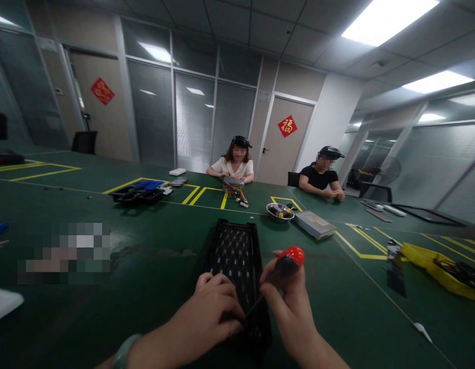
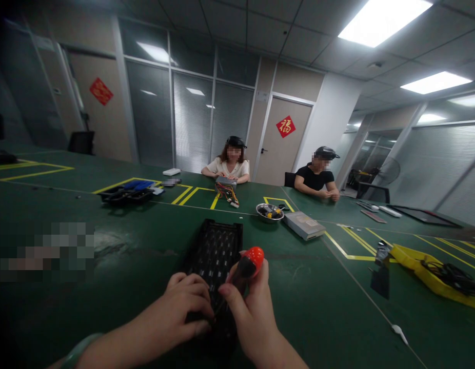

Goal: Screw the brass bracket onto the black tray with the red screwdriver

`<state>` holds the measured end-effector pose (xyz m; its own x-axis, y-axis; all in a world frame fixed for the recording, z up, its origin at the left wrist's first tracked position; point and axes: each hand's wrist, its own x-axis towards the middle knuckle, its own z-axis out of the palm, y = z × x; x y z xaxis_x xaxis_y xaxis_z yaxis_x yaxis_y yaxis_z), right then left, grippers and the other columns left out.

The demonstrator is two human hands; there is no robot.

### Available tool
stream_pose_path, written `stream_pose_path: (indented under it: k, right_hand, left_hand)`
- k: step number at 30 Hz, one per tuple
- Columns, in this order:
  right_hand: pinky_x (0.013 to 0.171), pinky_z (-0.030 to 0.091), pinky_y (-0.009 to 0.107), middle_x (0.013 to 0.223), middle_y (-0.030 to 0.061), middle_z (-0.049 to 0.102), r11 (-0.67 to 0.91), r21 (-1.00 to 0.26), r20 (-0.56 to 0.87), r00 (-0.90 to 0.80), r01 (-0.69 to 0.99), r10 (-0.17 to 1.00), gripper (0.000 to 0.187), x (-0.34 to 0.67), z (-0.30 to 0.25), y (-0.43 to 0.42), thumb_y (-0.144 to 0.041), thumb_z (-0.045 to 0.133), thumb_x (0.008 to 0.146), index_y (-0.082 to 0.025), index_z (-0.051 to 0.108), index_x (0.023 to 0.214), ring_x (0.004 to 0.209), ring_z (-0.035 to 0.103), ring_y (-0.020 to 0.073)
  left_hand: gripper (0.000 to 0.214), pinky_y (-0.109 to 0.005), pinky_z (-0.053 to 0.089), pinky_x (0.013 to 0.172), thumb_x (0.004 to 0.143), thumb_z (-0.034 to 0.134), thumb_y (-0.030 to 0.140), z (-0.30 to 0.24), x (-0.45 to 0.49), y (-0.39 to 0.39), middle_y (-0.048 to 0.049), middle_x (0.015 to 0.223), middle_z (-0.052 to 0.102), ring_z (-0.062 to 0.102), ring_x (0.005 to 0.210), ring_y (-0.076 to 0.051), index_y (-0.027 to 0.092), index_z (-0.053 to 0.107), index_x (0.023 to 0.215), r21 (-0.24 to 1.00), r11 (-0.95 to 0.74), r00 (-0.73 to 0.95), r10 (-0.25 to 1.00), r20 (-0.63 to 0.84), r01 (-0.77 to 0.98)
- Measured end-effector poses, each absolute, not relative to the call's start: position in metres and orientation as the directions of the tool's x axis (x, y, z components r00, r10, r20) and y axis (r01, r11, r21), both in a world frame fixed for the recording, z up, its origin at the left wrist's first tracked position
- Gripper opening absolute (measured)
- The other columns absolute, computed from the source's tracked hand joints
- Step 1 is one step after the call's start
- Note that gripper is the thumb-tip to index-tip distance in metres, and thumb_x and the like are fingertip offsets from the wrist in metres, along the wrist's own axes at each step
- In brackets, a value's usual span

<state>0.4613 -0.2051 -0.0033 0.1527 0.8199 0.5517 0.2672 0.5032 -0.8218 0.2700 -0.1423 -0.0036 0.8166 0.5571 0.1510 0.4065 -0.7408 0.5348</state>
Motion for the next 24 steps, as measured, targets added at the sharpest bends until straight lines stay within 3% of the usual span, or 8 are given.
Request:
stream_pose_path:
  k: [4,10,16,20,24]
  right_hand:
    - [0.076,0.05,0.032,0.092,-0.0013,0.06,0.494,-0.834,0.537,0.154,0.247,0.83,0.043,0.4615,-0.0016,-0.2046,-0.024,0.064,0.086,-0.029,0.044,0.124,0.08,0.059,0.0172]
    - [0.101,0.042,0.042,0.135,0.0062,0.053,0.482,-0.796,0.561,0.148,0.367,0.814,0.055,0.4626,0.0032,-0.2076,-0.027,0.068,0.084,-0.03,0.05,0.136,0.116,0.053,0.0268]
    - [0.097,0.046,0.043,0.12,0.0072,0.059,0.478,-0.796,0.565,0.172,0.37,0.807,0.069,0.4603,0.0005,-0.209,-0.029,0.066,0.086,-0.03,0.035,0.147,0.109,0.057,0.0269]
    - [0.088,0.049,0.038,0.108,0.0062,0.061,0.512,-0.762,0.596,0.122,0.397,0.794,0.062,0.4589,0.0022,-0.2122,-0.03,0.058,0.093,-0.029,0.03,0.149,0.097,0.059,0.0228]
    - [0.084,0.05,0.034,0.104,0.0048,0.062,0.537,-0.79,0.597,0.174,0.295,0.783,0.057,0.4567,0.0028,-0.2133,-0.03,0.052,0.097,-0.028,0.028,0.148,0.089,0.059,0.0189]
  left_hand:
    - [0.013,-0.04,0.019,0.095,0.079,0.074,0.029,-0.0047,0.2708,-0.1417,0.0049,0.099,0.069,0.05,0.107,-0.023,0.034,0.074,0.091,0.534,-0.729,0.815,0.567,0.12,0.428]
    - [0.013,-0.04,0.02,0.094,0.08,0.073,0.032,-0.0088,0.2696,-0.1404,0.004,0.098,0.069,0.05,0.107,-0.023,0.034,0.075,0.092,0.533,-0.751,0.82,0.546,0.171,0.389]
    - [0.011,-0.039,0.02,0.095,0.082,0.071,0.039,-0.0062,0.2701,-0.1425,0.0029,0.098,0.069,0.05,0.107,-0.023,0.033,0.075,0.09,0.532,-0.744,0.811,0.561,0.168,0.405]
    - [0.01,-0.038,0.02,0.093,0.081,0.073,0.035,-0.0054,0.2705,-0.1419,0.0045,0.1,0.069,0.051,0.106,-0.022,0.034,0.074,0.091,0.518,-0.744,0.819,0.558,0.134,0.422]
    - [0.01,-0.038,0.02,0.092,0.082,0.072,0.034,-0.007,0.2691,-0.1423,0.0036,0.099,0.069,0.051,0.104,-0.022,0.032,0.073,0.092,0.516,-0.762,0.819,0.544,0.181,0.392]
